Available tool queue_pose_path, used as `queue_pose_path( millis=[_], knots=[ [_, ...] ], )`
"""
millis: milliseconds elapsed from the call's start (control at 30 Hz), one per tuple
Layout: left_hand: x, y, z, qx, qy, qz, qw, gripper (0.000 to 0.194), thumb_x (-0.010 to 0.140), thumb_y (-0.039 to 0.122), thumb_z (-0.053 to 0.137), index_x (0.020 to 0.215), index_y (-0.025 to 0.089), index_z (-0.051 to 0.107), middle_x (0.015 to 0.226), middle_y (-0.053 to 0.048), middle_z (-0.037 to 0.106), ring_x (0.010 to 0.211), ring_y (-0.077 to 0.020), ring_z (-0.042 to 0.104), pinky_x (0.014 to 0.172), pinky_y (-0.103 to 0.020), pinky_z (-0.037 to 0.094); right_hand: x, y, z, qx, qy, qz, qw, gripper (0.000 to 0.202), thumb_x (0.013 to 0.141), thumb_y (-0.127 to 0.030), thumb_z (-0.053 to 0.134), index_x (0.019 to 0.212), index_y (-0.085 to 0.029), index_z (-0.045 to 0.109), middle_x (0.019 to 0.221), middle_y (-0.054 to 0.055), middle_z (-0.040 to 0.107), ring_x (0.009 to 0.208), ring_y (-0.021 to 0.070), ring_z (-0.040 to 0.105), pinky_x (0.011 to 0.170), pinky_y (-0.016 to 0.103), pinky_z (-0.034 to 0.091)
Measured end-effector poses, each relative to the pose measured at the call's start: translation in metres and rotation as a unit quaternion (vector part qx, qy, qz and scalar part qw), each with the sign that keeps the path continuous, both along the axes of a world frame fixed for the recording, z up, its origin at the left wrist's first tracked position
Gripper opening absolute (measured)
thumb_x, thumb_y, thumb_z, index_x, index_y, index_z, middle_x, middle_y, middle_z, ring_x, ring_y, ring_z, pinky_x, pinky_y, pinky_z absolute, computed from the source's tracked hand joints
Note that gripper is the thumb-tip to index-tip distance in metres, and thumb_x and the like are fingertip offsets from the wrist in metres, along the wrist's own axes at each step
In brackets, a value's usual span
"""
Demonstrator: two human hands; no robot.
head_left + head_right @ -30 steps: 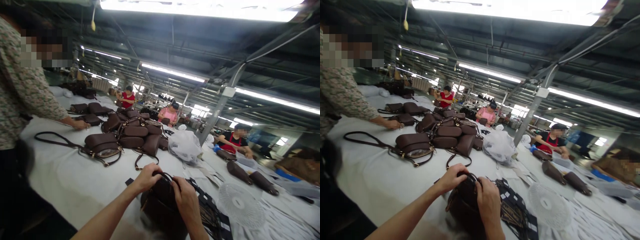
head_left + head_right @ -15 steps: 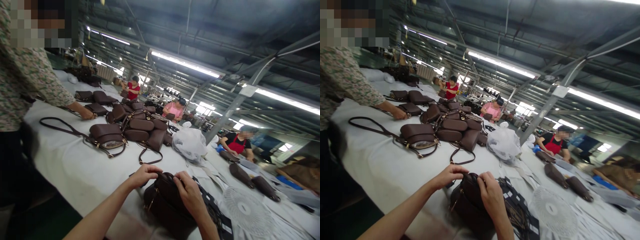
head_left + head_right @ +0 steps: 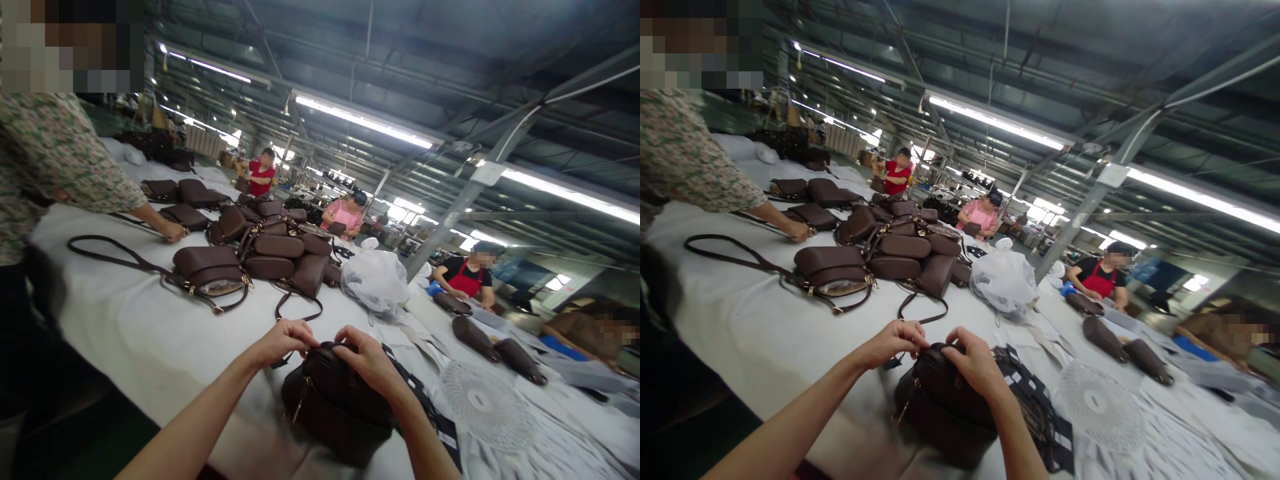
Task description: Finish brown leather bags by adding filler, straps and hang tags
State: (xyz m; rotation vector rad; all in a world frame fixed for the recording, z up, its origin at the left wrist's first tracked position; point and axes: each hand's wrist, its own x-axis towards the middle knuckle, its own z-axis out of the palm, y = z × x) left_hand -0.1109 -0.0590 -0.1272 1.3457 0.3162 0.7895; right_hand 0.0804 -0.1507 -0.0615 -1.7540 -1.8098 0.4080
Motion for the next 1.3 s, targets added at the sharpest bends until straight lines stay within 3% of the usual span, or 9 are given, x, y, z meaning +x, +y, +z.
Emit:
queue_pose_path(
  millis=[200,300,433,600,700,800,1000,1167,1300],
  knots=[
    [0.015,-0.001,0.014,0.013,0.104,-0.025,0.994,0.017,0.054,0.012,0.063,0.071,0.014,0.059,0.056,0.006,0.052,0.051,-0.0083,0.045,0.049,-0.021,0.032,-0.005,0.006,0.001,-0.017,-0.014,0.013,1.000,0.013,0.075,-0.025,0.054,0.065,-0.021,0.063,0.063,-0.003,0.064,0.065,0.0159,0.057,0.063,0.025,0.040],
    [0.025,-0.007,0.024,0.111,0.192,0.043,0.974,0.029,0.050,0.005,0.056,0.076,0.017,0.053,0.062,0.008,0.047,0.055,-0.0088,0.041,0.049,-0.021,0.028,-0.009,0.006,0.007,-0.013,-0.055,0.018,0.998,0.014,0.074,-0.023,0.054,0.063,-0.022,0.064,0.063,-0.002,0.064,0.066,0.0168,0.057,0.064,0.026,0.040],
    [0.031,-0.014,0.030,0.263,0.243,0.142,0.923,0.027,0.053,0.002,0.050,0.075,0.018,0.051,0.070,0.005,0.048,0.066,-0.0113,0.042,0.054,-0.022,0.027,-0.013,0.000,0.022,0.019,-0.110,0.047,0.993,0.018,0.075,-0.018,0.054,0.086,-0.023,0.067,0.074,-0.001,0.066,0.069,0.0167,0.057,0.068,0.027,0.040],
    [0.029,-0.016,0.022,0.243,0.206,0.141,0.937,0.019,0.057,0.004,0.055,0.071,0.017,0.052,0.070,0.004,0.048,0.068,-0.0122,0.045,0.058,-0.022,0.033,-0.016,-0.005,0.030,0.022,-0.179,0.096,0.979,0.017,0.080,-0.014,0.048,0.076,-0.021,0.062,0.075,0.000,0.064,0.072,0.0156,0.057,0.067,0.025,0.039],
    [0.027,-0.020,0.019,0.262,0.218,0.175,0.924,0.017,0.059,0.003,0.055,0.069,0.017,0.056,0.074,0.003,0.050,0.072,-0.0132,0.047,0.063,-0.023,0.035,-0.019,0.000,0.024,0.015,-0.226,0.072,0.971,0.017,0.085,-0.017,0.046,0.076,-0.019,0.061,0.072,0.002,0.063,0.070,0.0160,0.055,0.065,0.026,0.037],
    [0.027,-0.026,0.021,0.275,0.226,0.201,0.913,0.018,0.060,0.001,0.054,0.069,0.017,0.056,0.075,0.002,0.050,0.073,-0.0137,0.048,0.065,-0.024,0.035,-0.018,0.009,0.019,-0.013,-0.196,0.058,0.979,0.021,0.088,-0.021,0.045,0.073,-0.019,0.059,0.069,0.001,0.062,0.068,0.0148,0.054,0.062,0.024,0.035],
    [0.027,-0.033,0.022,0.247,0.211,0.234,0.916,0.018,0.063,0.002,0.055,0.071,0.017,0.058,0.076,0.002,0.052,0.074,-0.0144,0.050,0.067,-0.025,0.038,-0.017,0.014,0.024,-0.038,-0.133,0.036,0.990,0.006,0.077,-0.016,0.058,0.079,-0.019,0.063,0.077,0.001,0.068,0.072,0.0142,0.058,0.065,0.023,0.039],
    [0.029,-0.041,0.025,0.258,0.201,0.238,0.915,0.014,0.070,0.008,0.055,0.066,0.017,0.065,0.078,-0.001,0.055,0.077,-0.0161,0.054,0.072,-0.028,0.041,-0.017,0.009,0.032,-0.075,-0.155,0.028,0.985,0.013,0.072,-0.013,0.059,0.083,-0.018,0.063,0.073,0.003,0.069,0.070,0.0153,0.059,0.062,0.024,0.038],
    [0.031,-0.045,0.027,0.254,0.215,0.234,0.914,0.014,0.071,0.011,0.058,0.067,0.017,0.070,0.077,-0.002,0.055,0.075,-0.0167,0.055,0.072,-0.029,0.041,-0.015,0.016,0.036,-0.134,-0.065,0.011,0.989,0.020,0.061,-0.005,0.061,0.076,-0.019,0.060,0.065,-0.003,0.065,0.067,0.0137,0.058,0.060,0.022,0.037]
  ],
)
